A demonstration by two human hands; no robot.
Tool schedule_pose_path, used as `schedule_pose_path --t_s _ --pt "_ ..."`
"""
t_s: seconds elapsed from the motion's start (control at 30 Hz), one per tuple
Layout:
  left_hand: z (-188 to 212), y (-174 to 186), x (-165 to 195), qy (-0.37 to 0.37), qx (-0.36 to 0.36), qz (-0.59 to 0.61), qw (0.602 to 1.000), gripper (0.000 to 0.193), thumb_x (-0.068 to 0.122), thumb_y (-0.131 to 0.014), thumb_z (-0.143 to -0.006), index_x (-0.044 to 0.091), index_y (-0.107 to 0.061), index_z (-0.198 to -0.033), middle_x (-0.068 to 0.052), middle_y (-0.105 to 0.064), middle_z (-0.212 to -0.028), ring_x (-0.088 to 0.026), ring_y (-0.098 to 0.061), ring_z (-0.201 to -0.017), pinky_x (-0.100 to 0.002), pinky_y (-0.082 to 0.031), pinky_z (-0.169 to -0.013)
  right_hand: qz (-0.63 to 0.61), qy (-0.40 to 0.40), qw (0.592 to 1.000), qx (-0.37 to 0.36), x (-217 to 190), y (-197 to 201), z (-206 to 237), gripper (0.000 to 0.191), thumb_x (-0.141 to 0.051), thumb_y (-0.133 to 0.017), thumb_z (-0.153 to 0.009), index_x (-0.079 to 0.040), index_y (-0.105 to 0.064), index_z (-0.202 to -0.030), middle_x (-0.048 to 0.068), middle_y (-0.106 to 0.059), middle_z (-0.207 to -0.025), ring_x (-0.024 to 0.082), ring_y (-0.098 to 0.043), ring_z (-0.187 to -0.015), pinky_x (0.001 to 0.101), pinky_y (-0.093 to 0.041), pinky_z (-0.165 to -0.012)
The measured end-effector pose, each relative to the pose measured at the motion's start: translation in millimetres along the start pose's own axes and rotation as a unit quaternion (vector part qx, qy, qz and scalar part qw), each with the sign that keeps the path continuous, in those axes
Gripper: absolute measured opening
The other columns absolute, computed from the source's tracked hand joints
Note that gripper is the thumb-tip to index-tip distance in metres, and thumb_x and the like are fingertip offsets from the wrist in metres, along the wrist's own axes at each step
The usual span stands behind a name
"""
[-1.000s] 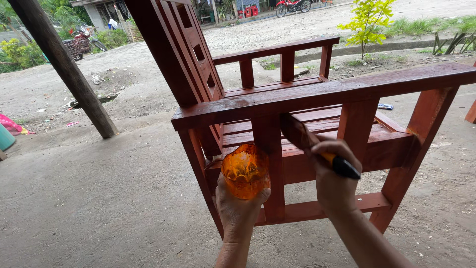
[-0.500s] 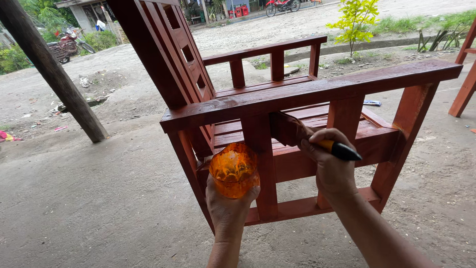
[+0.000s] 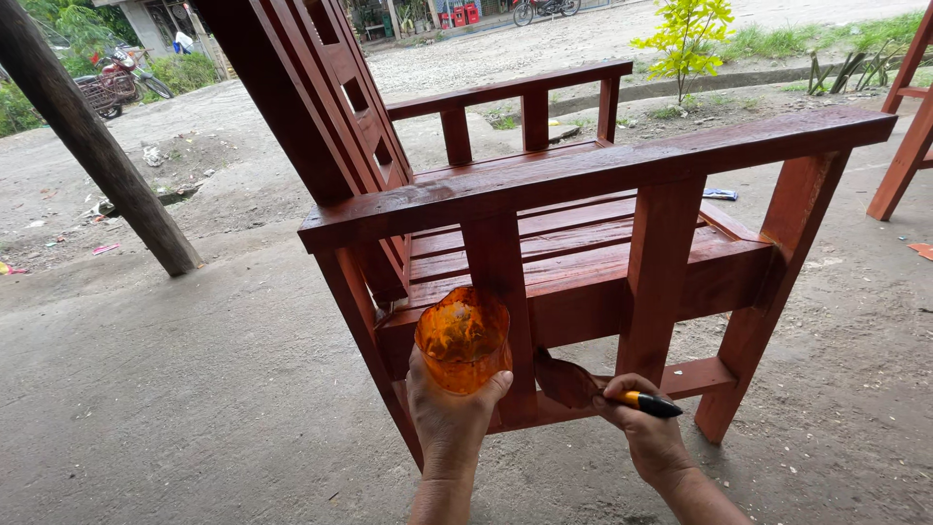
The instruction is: The person paints a wooden chair with reddish-brown paint using a brush. They hold a small container of paint in one hand and repeatedly dip the brush to apply paint to the chair's frame and slats.
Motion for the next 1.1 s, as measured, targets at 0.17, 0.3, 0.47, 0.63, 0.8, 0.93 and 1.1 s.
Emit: schedule_pose_path --t_s 0.17,0.3,0.47,0.63,0.8,0.93,1.1 --pt "3.6 -3.2 -1.6 0.001 0.002 -0.051 0.999 0.101 0.023 -0.093 -0.061 0.019 -0.037 -0.145 -0.006 -0.051 -0.127 -0.022 -0.053 -0.122 -0.043 -0.048 -0.111 0.035 0.087 0.994 -0.055 -51.6 -29.0 -14.6 0.017 0.011 -0.07 -0.083 -0.006 -0.068 -0.079 0.015 -0.074 -0.103 0.024 -0.072 -0.098 0.038 -0.061 -0.095" --pt "3.9 -4.0 -0.1 -0.017 0.019 -0.077 0.997 0.104 0.028 -0.096 -0.062 0.02 -0.036 -0.148 -0.005 -0.051 -0.128 -0.023 -0.046 -0.126 -0.049 -0.04 -0.112 -0.029 0.13 0.989 -0.059 -85.9 -39.7 -23.3 0.019 0.01 -0.067 -0.085 -0.008 -0.066 -0.082 0.015 -0.074 -0.109 0.025 -0.072 -0.102 0.039 -0.062 -0.094" --pt "1.5 -4.8 -2.5 -0.02 0.012 -0.04 0.999 0.091 0.031 -0.092 -0.062 0.022 -0.043 -0.138 -0.002 -0.057 -0.127 -0.022 -0.053 -0.125 -0.049 -0.044 -0.115 -0.088 0.057 0.994 -0.024 -41.5 -21.1 -7.3 0.019 0.009 -0.065 -0.086 -0.008 -0.063 -0.078 0.015 -0.071 -0.111 0.024 -0.073 -0.102 0.0382 -0.063 -0.096" --pt "2.7 0.4 -13.3 0.021 0.017 -0.075 0.997 0.102 0.029 -0.095 -0.059 0.024 -0.038 -0.143 -0.003 -0.052 -0.128 -0.025 -0.045 -0.128 -0.052 -0.04 -0.113 -0.032 -0.04 0.998 0.036 6.1 1.5 3.7 0.021 0.012 -0.068 -0.087 -0.008 -0.064 -0.082 0.015 -0.065 -0.106 0.024 -0.07 -0.1 0.0385 -0.061 -0.098" --pt "4.2 -0.3 -9.4 0.0 0.012 -0.067 0.998 0.094 0.029 -0.094 -0.061 0.025 -0.043 -0.14 -0.001 -0.056 -0.128 -0.024 -0.048 -0.128 -0.052 -0.04 -0.116 0.014 0.062 0.996 -0.056 -56.1 -27.5 -24.2 0.021 0.014 -0.066 -0.081 -0.007 -0.066 -0.079 0.021 -0.073 -0.111 0.027 -0.074 -0.101 0.0391 -0.063 -0.094" --pt "2.0 -2.3 -7.2 -0.004 0.011 -0.081 0.997 0.098 0.03 -0.094 -0.061 0.023 -0.039 -0.142 -0.003 -0.054 -0.129 -0.025 -0.046 -0.128 -0.051 -0.04 -0.116 0.0 0.12 0.989 -0.081 -94.2 -38.6 -33.5 0.023 0.017 -0.066 -0.084 -0.007 -0.067 -0.082 0.02 -0.071 -0.113 0.027 -0.071 -0.101 0.0407 -0.062 -0.094" --pt "-0.3 -3.4 -8.0 -0.002 0.016 -0.087 0.996 0.104 0.03 -0.095 -0.059 0.022 -0.036 -0.144 -0.004 -0.051 -0.13 -0.025 -0.045 -0.127 -0.051 -0.04 -0.114 -0.123 0.024 0.99 -0.062 -53.1 -23.1 -20.0 0.019 0.008 -0.065 -0.087 -0.01 -0.064 -0.08 0.011 -0.072 -0.109 0.025 -0.073 -0.106 0.0372 -0.065 -0.095"
Point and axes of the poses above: each hand's wrist, its own z-axis away from the middle knuckle, its own y-axis out of the back of the hand, x = y × z, the point moved 10 cm from there along -z, towards the middle knuckle
